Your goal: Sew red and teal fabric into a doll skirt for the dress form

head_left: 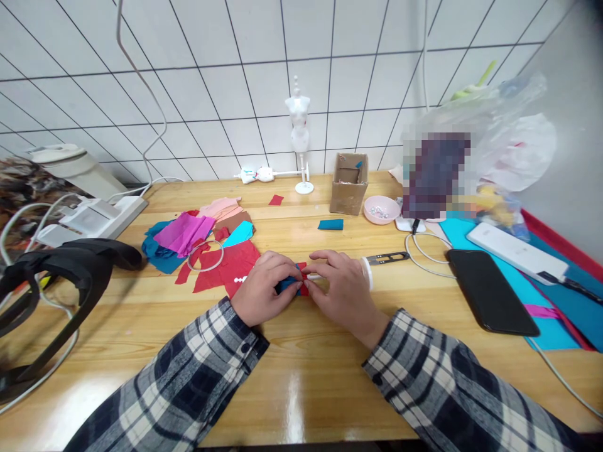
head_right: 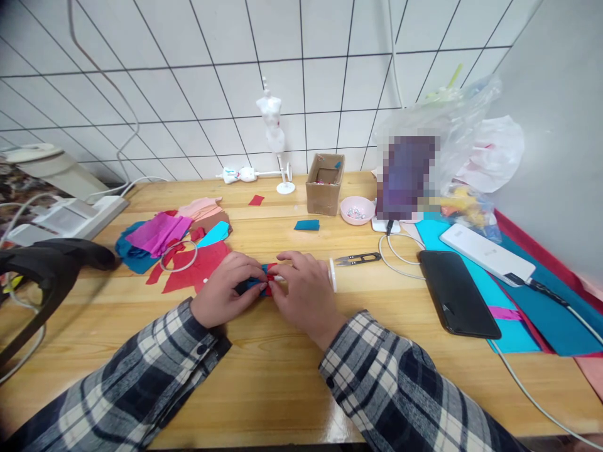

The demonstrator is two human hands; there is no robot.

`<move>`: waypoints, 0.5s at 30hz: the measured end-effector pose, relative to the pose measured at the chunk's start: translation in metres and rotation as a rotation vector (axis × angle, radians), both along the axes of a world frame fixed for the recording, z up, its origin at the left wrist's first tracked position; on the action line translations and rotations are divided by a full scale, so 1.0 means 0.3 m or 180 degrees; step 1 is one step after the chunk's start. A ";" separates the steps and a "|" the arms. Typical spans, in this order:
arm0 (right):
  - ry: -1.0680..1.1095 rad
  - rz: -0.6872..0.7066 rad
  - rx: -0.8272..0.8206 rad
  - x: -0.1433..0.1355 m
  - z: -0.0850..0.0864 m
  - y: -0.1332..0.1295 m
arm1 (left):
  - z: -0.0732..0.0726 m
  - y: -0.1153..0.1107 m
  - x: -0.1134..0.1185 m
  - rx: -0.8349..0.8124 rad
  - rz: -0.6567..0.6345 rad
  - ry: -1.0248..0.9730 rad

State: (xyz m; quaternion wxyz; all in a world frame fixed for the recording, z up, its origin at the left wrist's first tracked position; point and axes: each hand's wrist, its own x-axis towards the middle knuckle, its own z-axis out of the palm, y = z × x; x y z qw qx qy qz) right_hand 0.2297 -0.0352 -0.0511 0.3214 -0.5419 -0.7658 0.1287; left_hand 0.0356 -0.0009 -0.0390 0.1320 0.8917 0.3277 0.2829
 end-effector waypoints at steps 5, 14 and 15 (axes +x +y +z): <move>0.0036 -0.0006 0.0004 0.000 0.003 0.001 | -0.006 -0.003 -0.002 -0.0065 0.0149 -0.0107; 0.0059 -0.0028 -0.0003 -0.001 0.006 0.002 | 0.011 -0.011 -0.004 0.0115 0.0440 0.0423; 0.0058 -0.0020 0.0004 -0.002 0.006 0.002 | 0.012 -0.012 -0.004 0.0133 0.0448 0.0447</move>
